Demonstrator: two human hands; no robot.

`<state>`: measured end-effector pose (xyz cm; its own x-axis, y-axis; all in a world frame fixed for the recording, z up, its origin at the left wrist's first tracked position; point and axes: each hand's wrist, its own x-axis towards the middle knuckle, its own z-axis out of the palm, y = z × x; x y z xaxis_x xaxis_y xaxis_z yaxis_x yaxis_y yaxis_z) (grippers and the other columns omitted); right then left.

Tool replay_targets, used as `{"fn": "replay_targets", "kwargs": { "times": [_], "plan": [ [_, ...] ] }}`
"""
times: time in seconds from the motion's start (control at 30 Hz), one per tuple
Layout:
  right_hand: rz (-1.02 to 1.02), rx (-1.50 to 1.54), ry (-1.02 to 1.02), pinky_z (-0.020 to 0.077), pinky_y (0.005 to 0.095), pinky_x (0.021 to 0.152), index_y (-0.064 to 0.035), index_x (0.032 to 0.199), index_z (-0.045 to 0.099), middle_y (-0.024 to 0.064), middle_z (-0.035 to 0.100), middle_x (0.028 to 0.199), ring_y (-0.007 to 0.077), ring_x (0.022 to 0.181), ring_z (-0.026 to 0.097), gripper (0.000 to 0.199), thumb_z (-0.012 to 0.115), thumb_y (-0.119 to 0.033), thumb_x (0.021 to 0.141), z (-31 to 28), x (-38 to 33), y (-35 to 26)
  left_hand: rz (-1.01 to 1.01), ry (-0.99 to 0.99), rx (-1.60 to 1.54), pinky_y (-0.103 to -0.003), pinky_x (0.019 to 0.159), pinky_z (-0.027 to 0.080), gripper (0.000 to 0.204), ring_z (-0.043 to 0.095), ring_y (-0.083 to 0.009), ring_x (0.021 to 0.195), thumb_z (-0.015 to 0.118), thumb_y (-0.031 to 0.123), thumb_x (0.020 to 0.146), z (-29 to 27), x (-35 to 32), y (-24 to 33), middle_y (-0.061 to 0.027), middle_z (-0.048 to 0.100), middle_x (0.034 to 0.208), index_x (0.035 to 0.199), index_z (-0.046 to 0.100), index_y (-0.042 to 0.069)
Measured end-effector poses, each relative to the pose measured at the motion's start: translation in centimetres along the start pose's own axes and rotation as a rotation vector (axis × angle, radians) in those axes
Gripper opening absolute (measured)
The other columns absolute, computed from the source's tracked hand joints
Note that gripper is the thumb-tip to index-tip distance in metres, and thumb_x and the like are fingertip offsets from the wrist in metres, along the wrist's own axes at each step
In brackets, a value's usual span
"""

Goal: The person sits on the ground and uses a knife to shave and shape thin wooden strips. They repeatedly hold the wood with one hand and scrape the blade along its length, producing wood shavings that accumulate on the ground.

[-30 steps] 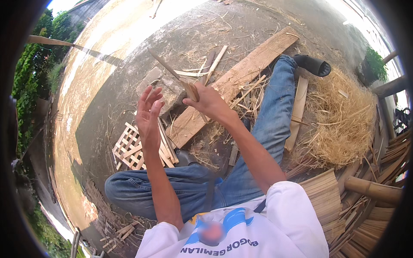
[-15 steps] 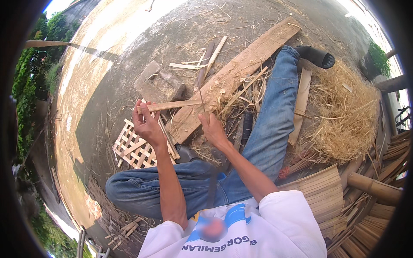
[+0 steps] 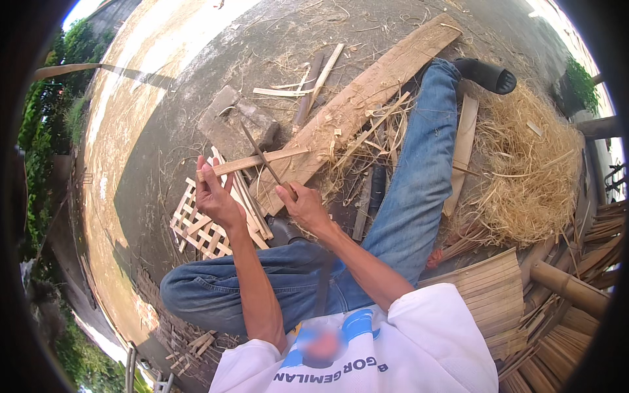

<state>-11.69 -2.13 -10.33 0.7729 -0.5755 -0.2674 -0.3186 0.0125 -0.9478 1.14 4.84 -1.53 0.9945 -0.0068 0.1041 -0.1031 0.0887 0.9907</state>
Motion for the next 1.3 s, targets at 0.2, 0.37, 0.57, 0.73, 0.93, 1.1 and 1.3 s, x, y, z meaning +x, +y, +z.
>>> {"fn": "replay_targets", "kwargs": {
  "times": [0.2, 0.37, 0.57, 0.73, 0.93, 1.1, 1.3],
  "plan": [
    [-0.043, 0.061, 0.043, 0.042, 0.0412, 0.056, 0.0032, 0.09, 0.059, 0.0169, 0.054, 0.064, 0.017, 0.059, 0.05, 0.042, 0.061, -0.037, 0.102, -0.6, -0.9, 0.5, -0.008, -0.026, 0.023, -0.033, 0.086, 0.062, 0.042, 0.063, -0.0216, 0.124, 0.057, 0.026, 0.106, 1.2, -0.7, 0.3, -0.0155, 0.065, 0.133, 0.142, 0.057, 0.004],
    [-0.066, -0.063, 0.045, 0.0422, 0.0415, 0.055, 0.0026, 0.085, 0.058, 0.0178, 0.052, 0.061, 0.0239, 0.053, 0.049, 0.042, 0.059, -0.036, 0.103, -0.7, -0.7, 0.0, -0.045, 0.037, -0.014, -0.034, 0.087, 0.062, 0.041, 0.061, -0.0215, 0.125, 0.058, 0.026, 0.106, 0.0, 0.1, -0.4, -0.0149, 0.064, 0.134, 0.141, 0.058, 0.006],
    [0.063, -0.049, 0.167, 0.0431, 0.0457, 0.057, 0.0029, 0.082, 0.056, 0.0203, 0.054, 0.063, 0.0347, 0.054, 0.05, 0.045, 0.059, -0.037, 0.102, -1.3, 1.0, 6.7, -0.032, -0.007, -0.016, -0.034, 0.087, 0.061, 0.041, 0.061, -0.0215, 0.127, 0.058, 0.028, 0.106, 0.5, 0.3, 0.5, -0.0154, 0.064, 0.135, 0.141, 0.058, 0.006],
    [-0.061, -0.15, 0.136, 0.0441, 0.0459, 0.058, 0.0035, 0.084, 0.057, 0.0197, 0.055, 0.062, 0.0349, 0.054, 0.049, 0.046, 0.059, -0.039, 0.102, -1.9, -1.0, 5.2, 0.007, -0.027, 0.002, -0.036, 0.091, 0.06, 0.041, 0.061, -0.0212, 0.127, 0.057, 0.029, 0.106, 1.1, -0.4, 0.1, -0.0137, 0.065, 0.134, 0.141, 0.059, 0.006],
    [0.236, 0.051, 0.163, 0.0434, 0.0449, 0.061, 0.0035, 0.084, 0.058, 0.021, 0.055, 0.066, 0.0316, 0.059, 0.049, 0.05, 0.06, -0.043, 0.101, -1.1, 0.0, 8.5, 0.013, -0.037, 0.008, -0.037, 0.091, 0.06, 0.043, 0.06, -0.0222, 0.128, 0.057, 0.03, 0.106, 1.1, -0.4, 0.3, -0.0128, 0.062, 0.139, 0.141, 0.058, 0.004],
    [-0.133, -0.005, 0.013, 0.0418, 0.043, 0.058, 0.0034, 0.082, 0.057, 0.0196, 0.05, 0.064, 0.0267, 0.057, 0.045, 0.049, 0.061, -0.041, 0.102, -0.8, -4.4, -1.1, -0.023, -0.011, 0.012, -0.036, 0.091, 0.06, 0.042, 0.06, -0.022, 0.127, 0.056, 0.028, 0.107, 0.7, -0.9, 0.0, -0.0146, 0.063, 0.135, 0.142, 0.057, 0.004],
    [-0.015, -0.002, 0.093, 0.0411, 0.0423, 0.055, 0.002, 0.081, 0.057, 0.0168, 0.048, 0.06, 0.0228, 0.055, 0.043, 0.046, 0.063, -0.039, 0.101, -1.0, -3.2, 3.2, 0.023, 0.018, 0.022, -0.036, 0.089, 0.062, 0.041, 0.062, -0.0226, 0.125, 0.056, 0.025, 0.107, 0.6, -0.7, -0.5, -0.0165, 0.065, 0.132, 0.143, 0.056, 0.005]
  ]
}}
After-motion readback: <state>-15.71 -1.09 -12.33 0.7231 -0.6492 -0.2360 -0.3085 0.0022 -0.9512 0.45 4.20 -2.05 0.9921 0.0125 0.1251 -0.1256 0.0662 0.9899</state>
